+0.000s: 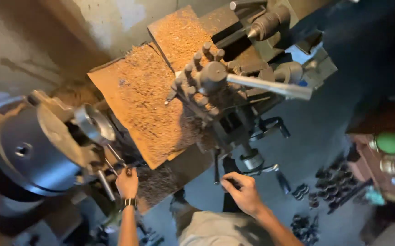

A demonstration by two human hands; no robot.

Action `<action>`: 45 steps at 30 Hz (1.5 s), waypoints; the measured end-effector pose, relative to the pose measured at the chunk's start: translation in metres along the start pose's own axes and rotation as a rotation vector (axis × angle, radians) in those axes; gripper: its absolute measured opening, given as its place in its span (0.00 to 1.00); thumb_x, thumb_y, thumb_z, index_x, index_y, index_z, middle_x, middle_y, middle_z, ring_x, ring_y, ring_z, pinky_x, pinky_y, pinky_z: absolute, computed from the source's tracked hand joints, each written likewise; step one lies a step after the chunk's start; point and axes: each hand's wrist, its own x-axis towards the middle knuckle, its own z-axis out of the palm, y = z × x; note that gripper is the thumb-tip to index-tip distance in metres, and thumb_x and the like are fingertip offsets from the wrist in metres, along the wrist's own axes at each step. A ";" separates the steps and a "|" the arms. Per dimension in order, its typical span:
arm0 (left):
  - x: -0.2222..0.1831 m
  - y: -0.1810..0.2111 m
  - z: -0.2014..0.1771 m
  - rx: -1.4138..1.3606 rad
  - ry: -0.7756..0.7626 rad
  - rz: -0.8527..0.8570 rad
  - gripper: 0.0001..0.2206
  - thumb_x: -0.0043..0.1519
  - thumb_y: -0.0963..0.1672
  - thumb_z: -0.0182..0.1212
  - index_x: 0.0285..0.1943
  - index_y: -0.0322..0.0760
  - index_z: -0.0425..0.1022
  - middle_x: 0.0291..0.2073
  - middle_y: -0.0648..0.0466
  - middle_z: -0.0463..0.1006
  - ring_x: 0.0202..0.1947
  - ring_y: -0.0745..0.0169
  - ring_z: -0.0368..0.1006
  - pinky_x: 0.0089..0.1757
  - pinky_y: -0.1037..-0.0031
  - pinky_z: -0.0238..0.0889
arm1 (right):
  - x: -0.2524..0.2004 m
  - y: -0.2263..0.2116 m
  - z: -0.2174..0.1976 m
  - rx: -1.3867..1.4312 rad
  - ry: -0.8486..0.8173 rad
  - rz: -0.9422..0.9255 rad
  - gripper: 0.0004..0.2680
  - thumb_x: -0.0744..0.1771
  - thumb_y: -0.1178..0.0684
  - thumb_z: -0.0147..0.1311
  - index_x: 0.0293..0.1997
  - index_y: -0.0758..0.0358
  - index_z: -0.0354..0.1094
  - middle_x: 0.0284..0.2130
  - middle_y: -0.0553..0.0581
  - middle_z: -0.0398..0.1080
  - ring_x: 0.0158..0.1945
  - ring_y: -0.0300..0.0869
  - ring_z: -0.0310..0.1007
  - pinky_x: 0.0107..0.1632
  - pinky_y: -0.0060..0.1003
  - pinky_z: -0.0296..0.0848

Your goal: Using a metal lathe to machine and adjust metal components.

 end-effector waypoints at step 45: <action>-0.322 0.355 0.120 -0.247 0.174 -0.487 0.12 0.58 0.45 0.66 0.45 0.33 0.78 0.33 0.43 0.83 0.28 0.48 0.80 0.33 0.63 0.72 | 0.107 0.089 -0.098 0.264 -0.741 0.066 0.04 0.67 0.58 0.58 0.41 0.67 0.74 0.24 0.51 0.75 0.28 0.34 0.74 0.34 0.29 0.74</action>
